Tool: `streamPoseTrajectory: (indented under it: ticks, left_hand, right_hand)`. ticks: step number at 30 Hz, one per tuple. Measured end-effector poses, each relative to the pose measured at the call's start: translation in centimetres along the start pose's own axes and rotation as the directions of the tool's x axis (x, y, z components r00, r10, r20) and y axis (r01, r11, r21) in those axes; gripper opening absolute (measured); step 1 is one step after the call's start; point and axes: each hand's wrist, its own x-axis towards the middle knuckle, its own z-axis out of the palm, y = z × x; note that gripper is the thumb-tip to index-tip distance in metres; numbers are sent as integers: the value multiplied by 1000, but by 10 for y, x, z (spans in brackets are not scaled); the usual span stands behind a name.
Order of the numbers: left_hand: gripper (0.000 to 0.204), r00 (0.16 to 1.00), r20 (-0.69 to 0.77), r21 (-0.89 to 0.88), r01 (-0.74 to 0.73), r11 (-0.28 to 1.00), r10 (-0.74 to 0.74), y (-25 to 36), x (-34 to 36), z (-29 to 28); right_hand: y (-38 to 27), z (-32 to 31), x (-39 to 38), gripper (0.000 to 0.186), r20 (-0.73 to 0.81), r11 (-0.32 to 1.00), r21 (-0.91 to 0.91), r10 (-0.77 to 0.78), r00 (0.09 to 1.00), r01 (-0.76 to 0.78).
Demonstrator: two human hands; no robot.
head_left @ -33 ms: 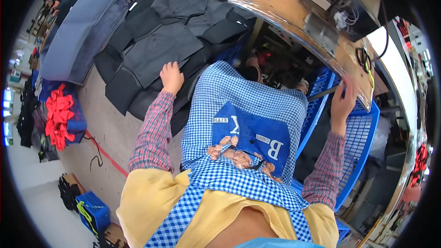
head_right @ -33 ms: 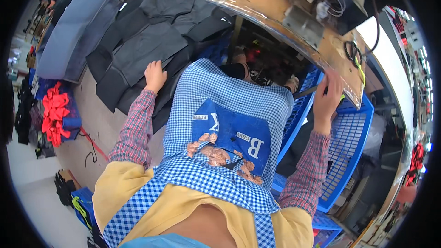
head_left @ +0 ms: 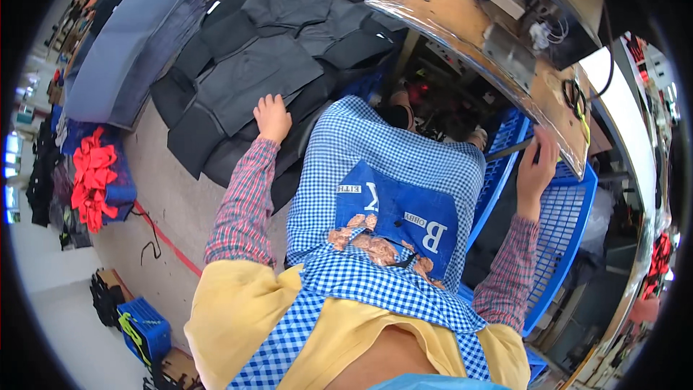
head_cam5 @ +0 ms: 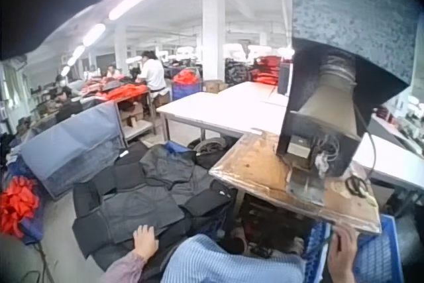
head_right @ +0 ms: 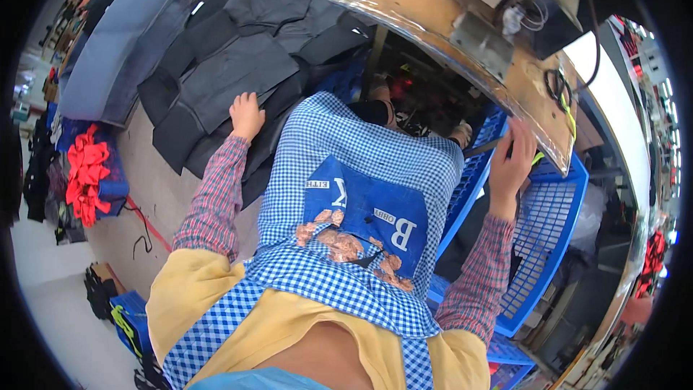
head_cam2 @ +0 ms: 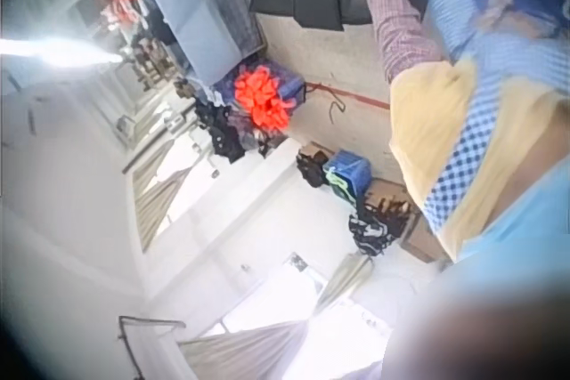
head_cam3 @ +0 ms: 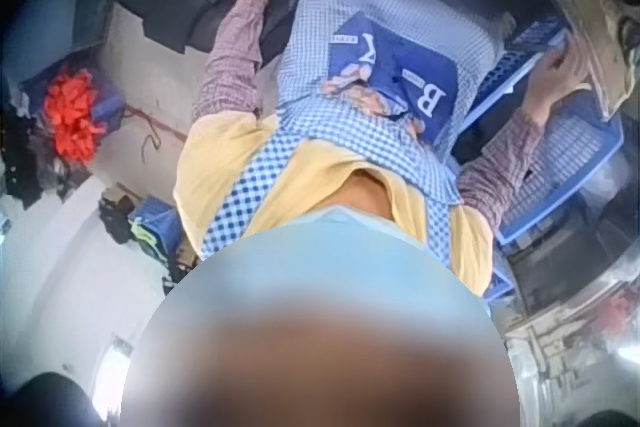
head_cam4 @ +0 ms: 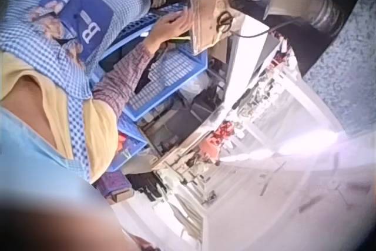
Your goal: The person is processing black fabric components at a workshop station, using scissors to trim excess and a machine for assembly.
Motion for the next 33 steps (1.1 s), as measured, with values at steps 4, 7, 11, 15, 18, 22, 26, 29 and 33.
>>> streamPoseTrajectory:
  ticks: [4,7,11,15,18,22,26,29,33]
  left_hand:
    - [29,999,-9,184,-28,982,31,-12,20,25]
    - [16,997,69,159,-38,987,27,-35,34,30]
    - [13,985,113,79,-138,987,128,-17,32,10]
    - [15,991,-8,265,-126,956,132,-24,29,10]
    - [15,993,31,169,-119,978,116,-29,37,-2]
    - [20,981,-71,-49,-182,982,178,-7,37,-56]
    - [22,967,-97,-231,-252,940,235,21,11,-117]
    - [21,961,-25,-394,-264,880,277,47,-13,-146]
    - [24,843,-116,-649,-464,603,525,107,-58,-180]
  right_hand:
    - [-6,-2,-44,19,62,988,21,153,986,-154]
    - [-17,-5,-55,19,113,966,66,240,964,-248]
    - [-18,-3,-62,19,134,956,83,270,954,-282]
    - [-31,6,-59,19,178,933,113,319,931,-342]
    - [-53,7,-51,19,223,938,172,260,939,-301]
    - [-72,6,-49,21,347,833,283,374,860,-476]
    - [-85,18,-44,28,458,634,504,379,804,-586]
    - [-98,29,-36,29,572,496,549,364,735,-673]
    - [-111,40,-24,48,777,38,512,405,482,-858]
